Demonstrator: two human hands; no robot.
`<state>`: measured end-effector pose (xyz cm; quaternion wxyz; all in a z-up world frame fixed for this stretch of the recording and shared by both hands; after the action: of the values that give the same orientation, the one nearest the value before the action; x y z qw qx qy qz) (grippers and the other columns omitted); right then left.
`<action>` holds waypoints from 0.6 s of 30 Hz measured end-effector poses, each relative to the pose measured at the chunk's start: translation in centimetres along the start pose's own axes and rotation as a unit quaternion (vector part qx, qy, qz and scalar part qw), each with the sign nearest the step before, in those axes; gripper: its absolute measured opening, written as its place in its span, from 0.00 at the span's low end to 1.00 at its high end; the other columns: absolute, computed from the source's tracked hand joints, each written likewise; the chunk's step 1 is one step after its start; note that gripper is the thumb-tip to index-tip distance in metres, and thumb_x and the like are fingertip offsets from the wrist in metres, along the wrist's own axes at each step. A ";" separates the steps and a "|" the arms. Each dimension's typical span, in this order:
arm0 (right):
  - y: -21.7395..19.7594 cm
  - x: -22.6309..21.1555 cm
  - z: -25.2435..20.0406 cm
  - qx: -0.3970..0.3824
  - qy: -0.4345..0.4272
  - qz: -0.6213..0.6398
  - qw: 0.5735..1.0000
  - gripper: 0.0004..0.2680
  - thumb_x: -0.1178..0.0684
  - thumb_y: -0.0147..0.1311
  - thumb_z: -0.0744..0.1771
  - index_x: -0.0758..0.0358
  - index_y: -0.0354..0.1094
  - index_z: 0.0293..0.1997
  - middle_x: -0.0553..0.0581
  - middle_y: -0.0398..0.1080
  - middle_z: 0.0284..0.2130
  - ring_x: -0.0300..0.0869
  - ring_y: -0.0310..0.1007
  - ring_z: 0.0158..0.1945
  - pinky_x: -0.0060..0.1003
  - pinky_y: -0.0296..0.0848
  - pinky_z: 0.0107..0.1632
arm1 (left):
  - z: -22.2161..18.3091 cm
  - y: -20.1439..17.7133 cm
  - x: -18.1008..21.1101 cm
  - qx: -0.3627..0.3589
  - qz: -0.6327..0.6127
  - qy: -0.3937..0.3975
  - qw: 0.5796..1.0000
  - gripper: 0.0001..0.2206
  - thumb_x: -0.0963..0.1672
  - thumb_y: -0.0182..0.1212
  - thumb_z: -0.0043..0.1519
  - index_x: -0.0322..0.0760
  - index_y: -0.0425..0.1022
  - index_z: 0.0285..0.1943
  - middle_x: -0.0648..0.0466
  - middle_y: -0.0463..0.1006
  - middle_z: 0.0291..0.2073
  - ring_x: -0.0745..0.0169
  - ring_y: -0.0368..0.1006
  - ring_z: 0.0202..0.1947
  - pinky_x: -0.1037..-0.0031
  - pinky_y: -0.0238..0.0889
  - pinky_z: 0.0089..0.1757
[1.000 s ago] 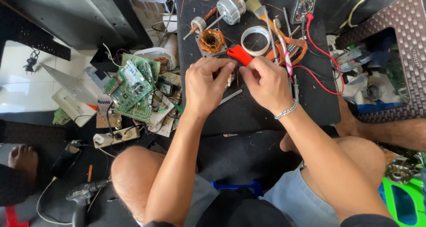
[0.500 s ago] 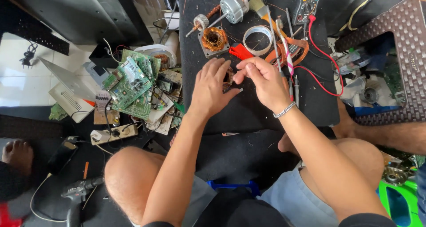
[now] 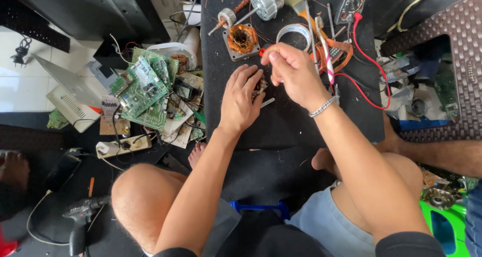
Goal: Wrapping and tucking copper coils on a motor stator using a small hand tool.
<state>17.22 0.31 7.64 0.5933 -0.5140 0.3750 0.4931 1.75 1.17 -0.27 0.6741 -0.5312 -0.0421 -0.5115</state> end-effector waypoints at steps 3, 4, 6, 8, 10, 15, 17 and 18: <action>1.7 -1.5 0.6 -0.001 -0.022 -0.034 0.999 0.10 0.61 0.40 0.73 0.69 0.73 0.47 0.48 0.56 0.15 0.35 0.67 0.23 0.33 0.74 0.34 | -0.2 0.4 -0.3 0.007 0.000 0.014 1.000 0.26 0.41 0.73 0.56 0.33 0.74 0.65 0.46 0.72 0.61 0.41 0.60 0.70 0.53 0.55 0.66; 1.6 -1.3 0.8 0.000 -0.020 -0.031 0.999 0.10 0.61 0.40 0.73 0.69 0.73 0.47 0.48 0.56 0.15 0.35 0.67 0.23 0.33 0.74 0.34 | -0.3 0.0 -0.1 0.004 0.001 0.014 1.000 0.26 0.41 0.73 0.56 0.33 0.74 0.65 0.46 0.72 0.61 0.41 0.60 0.70 0.53 0.55 0.66; 0.8 -1.0 1.3 0.025 -0.028 -0.039 0.999 0.10 0.61 0.39 0.73 0.68 0.72 0.47 0.48 0.56 0.15 0.36 0.68 0.24 0.32 0.73 0.36 | 0.0 -0.5 0.2 0.012 -0.003 0.021 1.000 0.24 0.41 0.72 0.57 0.32 0.74 0.64 0.46 0.73 0.60 0.39 0.62 0.68 0.52 0.56 0.65; -1.0 0.6 1.0 0.035 -0.020 -0.050 0.998 0.10 0.61 0.38 0.74 0.69 0.72 0.47 0.48 0.57 0.15 0.36 0.68 0.24 0.32 0.73 0.36 | -0.1 -0.3 -0.1 0.010 -0.012 0.026 1.000 0.26 0.40 0.72 0.56 0.32 0.74 0.65 0.45 0.73 0.61 0.39 0.61 0.69 0.52 0.55 0.66; -1.9 1.1 0.7 0.045 -0.012 -0.061 0.997 0.11 0.60 0.37 0.74 0.69 0.71 0.47 0.48 0.57 0.14 0.36 0.69 0.23 0.32 0.72 0.37 | -0.1 -0.3 -0.3 0.010 -0.022 0.030 0.999 0.27 0.40 0.73 0.56 0.33 0.73 0.66 0.44 0.72 0.61 0.39 0.61 0.70 0.52 0.54 0.66; 0.1 -1.3 0.4 0.020 -0.019 -0.042 0.999 0.11 0.62 0.36 0.73 0.71 0.71 0.49 0.47 0.60 0.16 0.36 0.70 0.25 0.33 0.74 0.40 | -0.2 0.0 -0.4 0.011 -0.007 0.012 1.000 0.24 0.42 0.72 0.58 0.35 0.75 0.64 0.46 0.74 0.60 0.40 0.61 0.70 0.48 0.53 0.67; 0.6 -1.4 0.7 0.022 -0.041 -0.019 0.999 0.11 0.62 0.37 0.73 0.73 0.71 0.50 0.49 0.61 0.16 0.37 0.72 0.27 0.36 0.76 0.42 | 0.1 -0.1 0.2 0.012 -0.012 -0.002 1.000 0.23 0.46 0.71 0.58 0.36 0.76 0.63 0.46 0.74 0.59 0.39 0.62 0.69 0.44 0.54 0.65; 0.8 -1.5 0.9 0.023 -0.062 0.005 0.998 0.10 0.62 0.38 0.73 0.74 0.71 0.50 0.51 0.62 0.17 0.39 0.74 0.30 0.38 0.78 0.44 | 0.4 -0.3 0.4 0.013 -0.018 -0.016 1.000 0.23 0.49 0.71 0.59 0.36 0.78 0.62 0.46 0.75 0.57 0.39 0.62 0.69 0.41 0.54 0.64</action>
<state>15.99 0.84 9.07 0.6244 -0.4673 0.3512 0.5181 1.90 1.24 0.29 0.6711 -0.5295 -0.0687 -0.5144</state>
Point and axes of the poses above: each hand's wrist, its own z-axis towards the middle knuckle, its own y-axis out of the palm, x = y × z, the point moved 3 cm from there along z, towards the middle knuckle
